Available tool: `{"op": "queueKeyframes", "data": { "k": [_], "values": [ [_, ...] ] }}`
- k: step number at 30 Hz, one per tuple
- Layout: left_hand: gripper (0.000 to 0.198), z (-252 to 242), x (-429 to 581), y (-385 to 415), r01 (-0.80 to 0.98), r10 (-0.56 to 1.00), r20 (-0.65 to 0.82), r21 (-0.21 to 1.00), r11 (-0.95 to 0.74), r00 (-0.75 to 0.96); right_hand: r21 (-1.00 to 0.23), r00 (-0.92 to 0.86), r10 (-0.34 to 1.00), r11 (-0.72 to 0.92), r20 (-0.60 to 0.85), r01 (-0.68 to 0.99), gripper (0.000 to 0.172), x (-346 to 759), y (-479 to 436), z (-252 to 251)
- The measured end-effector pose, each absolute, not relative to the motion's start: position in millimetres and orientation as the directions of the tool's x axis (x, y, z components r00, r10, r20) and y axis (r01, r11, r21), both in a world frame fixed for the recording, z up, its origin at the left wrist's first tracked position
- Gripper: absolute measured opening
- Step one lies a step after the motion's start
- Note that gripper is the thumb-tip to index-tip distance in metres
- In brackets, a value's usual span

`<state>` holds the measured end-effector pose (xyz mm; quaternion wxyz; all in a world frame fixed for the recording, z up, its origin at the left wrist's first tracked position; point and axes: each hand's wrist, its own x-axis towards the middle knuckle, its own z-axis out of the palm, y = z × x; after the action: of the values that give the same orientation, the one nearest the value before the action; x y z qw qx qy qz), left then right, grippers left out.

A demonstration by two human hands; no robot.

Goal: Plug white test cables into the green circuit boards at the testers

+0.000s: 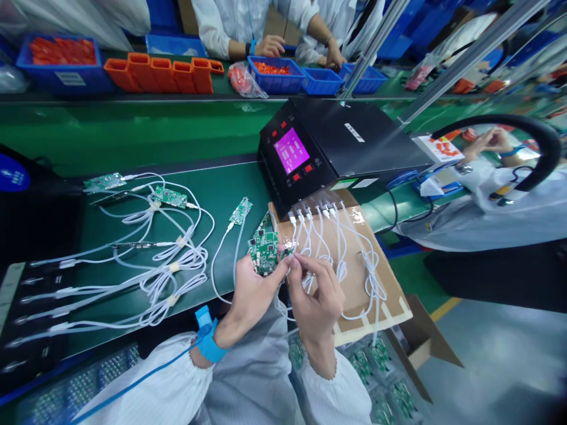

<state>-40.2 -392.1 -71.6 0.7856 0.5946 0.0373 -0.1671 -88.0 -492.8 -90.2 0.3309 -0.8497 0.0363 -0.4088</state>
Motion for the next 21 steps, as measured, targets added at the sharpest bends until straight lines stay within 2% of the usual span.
{"op": "queueKeyframes", "data": {
  "k": [11,21],
  "values": [
    [0.023,-78,-42,-389,0.244,-0.148,-0.222,0.958,0.15,0.964,-0.595,0.668,-0.336,-0.778,0.664,0.2,0.014,-86,-489,-90],
    [0.019,-85,-46,-389,0.188,-0.204,-0.162,0.975,0.115,0.966,-0.672,0.685,-0.389,-0.713,0.615,0.199,0.012,-85,-490,-100]
  ]
}}
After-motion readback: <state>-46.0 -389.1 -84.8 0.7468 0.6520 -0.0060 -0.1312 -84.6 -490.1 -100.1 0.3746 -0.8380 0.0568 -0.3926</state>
